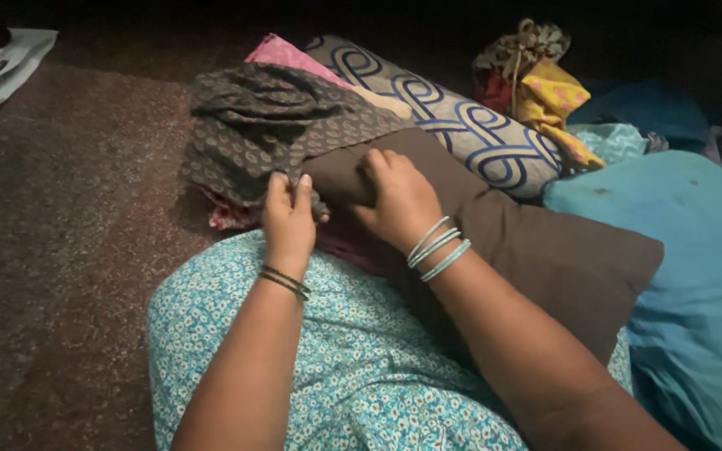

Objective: The person sits on the floor and stuffs a cylindrical pillow with fabric pieces, then covers it with a patterned cloth. They adjust the fabric to fit snugly around the pillow and smooth the surface.

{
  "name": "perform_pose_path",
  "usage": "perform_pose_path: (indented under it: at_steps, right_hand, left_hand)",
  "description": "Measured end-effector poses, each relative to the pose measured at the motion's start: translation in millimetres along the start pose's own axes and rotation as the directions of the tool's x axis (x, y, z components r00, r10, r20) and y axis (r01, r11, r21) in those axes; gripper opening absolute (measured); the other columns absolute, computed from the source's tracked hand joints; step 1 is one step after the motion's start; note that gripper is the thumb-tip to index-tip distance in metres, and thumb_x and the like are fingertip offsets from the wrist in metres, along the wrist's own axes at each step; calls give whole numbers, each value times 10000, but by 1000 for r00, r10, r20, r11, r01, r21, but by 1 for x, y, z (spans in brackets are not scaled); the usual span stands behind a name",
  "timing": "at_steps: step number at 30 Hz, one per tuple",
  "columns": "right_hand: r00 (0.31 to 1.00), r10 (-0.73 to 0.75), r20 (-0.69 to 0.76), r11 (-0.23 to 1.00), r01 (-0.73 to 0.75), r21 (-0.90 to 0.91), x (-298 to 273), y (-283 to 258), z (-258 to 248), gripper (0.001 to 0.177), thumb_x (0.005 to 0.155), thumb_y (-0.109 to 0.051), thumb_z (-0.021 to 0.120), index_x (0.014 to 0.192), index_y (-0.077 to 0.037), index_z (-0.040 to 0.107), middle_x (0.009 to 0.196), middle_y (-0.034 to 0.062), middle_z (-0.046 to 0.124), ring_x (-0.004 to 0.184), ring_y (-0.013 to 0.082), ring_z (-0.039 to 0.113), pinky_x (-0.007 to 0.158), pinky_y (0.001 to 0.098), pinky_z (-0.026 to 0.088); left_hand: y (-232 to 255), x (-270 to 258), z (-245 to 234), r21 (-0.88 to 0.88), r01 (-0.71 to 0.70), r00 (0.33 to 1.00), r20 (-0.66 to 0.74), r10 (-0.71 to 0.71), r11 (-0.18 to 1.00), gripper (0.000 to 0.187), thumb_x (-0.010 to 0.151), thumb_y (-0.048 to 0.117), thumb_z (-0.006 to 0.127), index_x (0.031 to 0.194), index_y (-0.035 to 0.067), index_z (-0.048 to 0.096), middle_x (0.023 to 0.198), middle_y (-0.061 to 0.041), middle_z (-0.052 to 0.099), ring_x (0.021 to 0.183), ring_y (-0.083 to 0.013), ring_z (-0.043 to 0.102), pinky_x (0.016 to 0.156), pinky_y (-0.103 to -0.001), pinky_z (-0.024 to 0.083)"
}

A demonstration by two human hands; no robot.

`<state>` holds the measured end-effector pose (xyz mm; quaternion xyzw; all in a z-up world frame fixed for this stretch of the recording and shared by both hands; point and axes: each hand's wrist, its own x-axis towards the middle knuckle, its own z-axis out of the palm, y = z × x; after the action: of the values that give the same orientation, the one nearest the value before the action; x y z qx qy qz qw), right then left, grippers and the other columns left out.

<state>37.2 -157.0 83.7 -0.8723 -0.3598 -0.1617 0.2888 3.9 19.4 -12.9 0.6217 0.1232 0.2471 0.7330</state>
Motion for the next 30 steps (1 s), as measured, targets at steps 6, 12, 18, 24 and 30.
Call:
perform_pose_path:
  at_steps: [6, 12, 18, 24, 30]
  right_hand:
    - [994, -81, -69, 997, 79, -24, -14, 10, 27, 556, 649, -152, 839, 1122, -29, 572, 1046, 193, 655, 1007, 405, 632, 857, 482, 526]
    - [995, 68, 77, 990, -77, 116, -8, 60, 34, 621, 770, -179, 829, 1266, 51, 536, 1084, 273, 666, 1031, 441, 644, 857, 474, 513]
    - [941, 196, 277, 861, -300, 410, 17, 166, 13, 488, 816, -337, 816, 1162, -8, 711, 1134, 184, 754, 1068, 303, 717, 935, 372, 550]
    - [618, 709, 340, 654, -756, 11, -4, 233, 31, 637, 898, -602, 642, 1106, -3, 709, 902, 189, 736, 820, 326, 725, 782, 434, 568]
    - [557, 720, 414, 593, -804, 52, 0, 187, 11, 754, 872, -696, 628, 982, 35, 777, 853, 187, 749, 760, 305, 729, 739, 432, 570]
  left_hand:
    - [23, -28, 22, 543, -427, 902, 197, 384, 723, 199, 1051, 264, 619, 1024, 71, 580, 804, -183, 715, 723, -404, 698, 572, -482, 520]
    - [44, -90, 47, 614, -313, 923, 376, 81, 724, 237, 1011, 305, 594, 991, 68, 588, 817, -252, 698, 817, -480, 672, 652, -571, 510]
    - [57, -84, 40, 897, -230, 927, 320, -194, 377, 304, 1050, 373, 570, 1005, 83, 652, 879, -235, 704, 864, -466, 666, 782, -577, 517]
    - [66, -75, 52, 834, -528, 801, 424, 422, 164, 338, 863, 352, 712, 1029, 77, 608, 1018, -152, 606, 999, -356, 610, 810, -489, 536]
    - [36, -27, 68, 904, -390, 917, 364, 163, 177, 590, 784, 363, 754, 1228, 33, 550, 1115, -175, 632, 912, -373, 683, 748, -485, 564]
